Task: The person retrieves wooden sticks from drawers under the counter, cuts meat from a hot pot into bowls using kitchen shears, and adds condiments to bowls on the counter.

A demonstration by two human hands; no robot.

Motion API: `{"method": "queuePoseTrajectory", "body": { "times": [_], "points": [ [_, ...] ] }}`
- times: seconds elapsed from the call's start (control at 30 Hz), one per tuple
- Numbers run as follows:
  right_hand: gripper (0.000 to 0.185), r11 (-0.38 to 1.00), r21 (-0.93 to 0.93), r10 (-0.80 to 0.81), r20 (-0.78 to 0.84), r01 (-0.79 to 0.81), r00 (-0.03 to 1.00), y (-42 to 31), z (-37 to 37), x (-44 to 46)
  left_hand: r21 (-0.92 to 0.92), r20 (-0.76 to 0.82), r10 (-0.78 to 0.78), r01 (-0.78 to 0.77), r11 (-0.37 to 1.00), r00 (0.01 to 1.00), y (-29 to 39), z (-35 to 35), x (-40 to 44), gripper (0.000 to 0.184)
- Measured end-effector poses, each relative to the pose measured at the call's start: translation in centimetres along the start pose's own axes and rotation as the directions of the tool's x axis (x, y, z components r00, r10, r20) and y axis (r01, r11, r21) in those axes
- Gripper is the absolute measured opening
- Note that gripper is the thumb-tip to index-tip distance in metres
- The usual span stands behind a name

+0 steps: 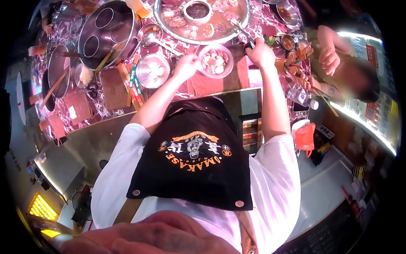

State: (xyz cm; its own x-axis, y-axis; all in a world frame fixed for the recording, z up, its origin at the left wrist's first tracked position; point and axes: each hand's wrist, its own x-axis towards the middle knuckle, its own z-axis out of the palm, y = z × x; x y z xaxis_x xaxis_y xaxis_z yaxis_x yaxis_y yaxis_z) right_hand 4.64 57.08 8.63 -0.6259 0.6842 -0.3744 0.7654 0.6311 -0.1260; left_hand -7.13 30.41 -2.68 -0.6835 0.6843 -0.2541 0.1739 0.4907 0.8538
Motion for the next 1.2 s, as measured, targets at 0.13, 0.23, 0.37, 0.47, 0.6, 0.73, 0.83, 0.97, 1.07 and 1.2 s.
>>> {"method": "queuePoseTrajectory", "body": {
  "times": [0.13, 0.23, 0.37, 0.47, 0.6, 0.73, 0.83, 0.97, 1.07, 1.2],
  "points": [
    [0.060, 0.999, -0.032, 0.048, 0.109, -0.044, 0.993, -1.7, -1.5, 2.7, 0.034, -0.056, -0.050, 0.052, 0.998, 0.997, 2.0, -0.7, -0.5, 0.033],
    [0.065, 1.000, -0.012, 0.028, 0.179, -0.026, 0.983, -2.4, -2.8, 3.8, -0.004, -0.054, -0.121, 0.121, 0.993, 0.991, 0.9, -3.6, -2.2, 0.030],
    [0.068, 1.000, 0.011, -0.024, 0.135, 0.023, 0.991, -4.5, -2.7, 7.4, -0.127, -0.132, -0.080, 0.064, 0.990, 0.988, -0.4, -6.9, -4.9, 0.035],
    [0.066, 1.000, -0.019, -0.013, 0.147, 0.016, 0.989, -7.0, -2.5, 11.1, -0.039, -0.132, -0.112, 0.108, 0.993, 0.985, 1.5, -8.8, -5.4, 0.034],
    [0.061, 0.997, 0.062, 0.024, 0.156, -0.034, 0.988, -6.1, 0.4, 15.1, 0.001, -0.017, -0.248, 0.248, 0.969, 0.969, 1.8, -10.0, -4.1, 0.032],
    [0.061, 0.979, 0.181, 0.079, 0.064, -0.090, 0.995, -3.6, 2.0, 12.4, 0.017, -0.060, -0.174, 0.175, 0.984, 0.983, 1.3, -10.6, -2.4, 0.031],
    [0.061, 0.986, 0.127, 0.094, 0.091, -0.105, 0.991, -2.4, 1.1, 8.3, 0.126, -0.050, -0.153, 0.158, 0.979, 0.987, 2.3, -12.0, -0.9, 0.031],
    [0.060, 1.000, 0.027, -0.003, 0.185, -0.002, 0.983, -3.9, -1.8, 7.9, 0.143, -0.097, -0.088, 0.101, 0.985, 0.991, 2.9, -13.6, 1.2, 0.030],
    [0.050, 0.996, -0.024, -0.068, 0.355, 0.081, 0.932, -6.9, -0.3, 12.9, 0.126, -0.131, -0.087, 0.104, 0.987, 0.988, 3.6, -14.1, 1.6, 0.028],
    [0.047, 0.992, 0.114, -0.088, 0.368, 0.049, 0.926, -7.7, 5.0, 18.6, 0.039, -0.124, -0.110, 0.116, 0.993, 0.986, 2.6, -13.9, 0.9, 0.027]
  ]
}}
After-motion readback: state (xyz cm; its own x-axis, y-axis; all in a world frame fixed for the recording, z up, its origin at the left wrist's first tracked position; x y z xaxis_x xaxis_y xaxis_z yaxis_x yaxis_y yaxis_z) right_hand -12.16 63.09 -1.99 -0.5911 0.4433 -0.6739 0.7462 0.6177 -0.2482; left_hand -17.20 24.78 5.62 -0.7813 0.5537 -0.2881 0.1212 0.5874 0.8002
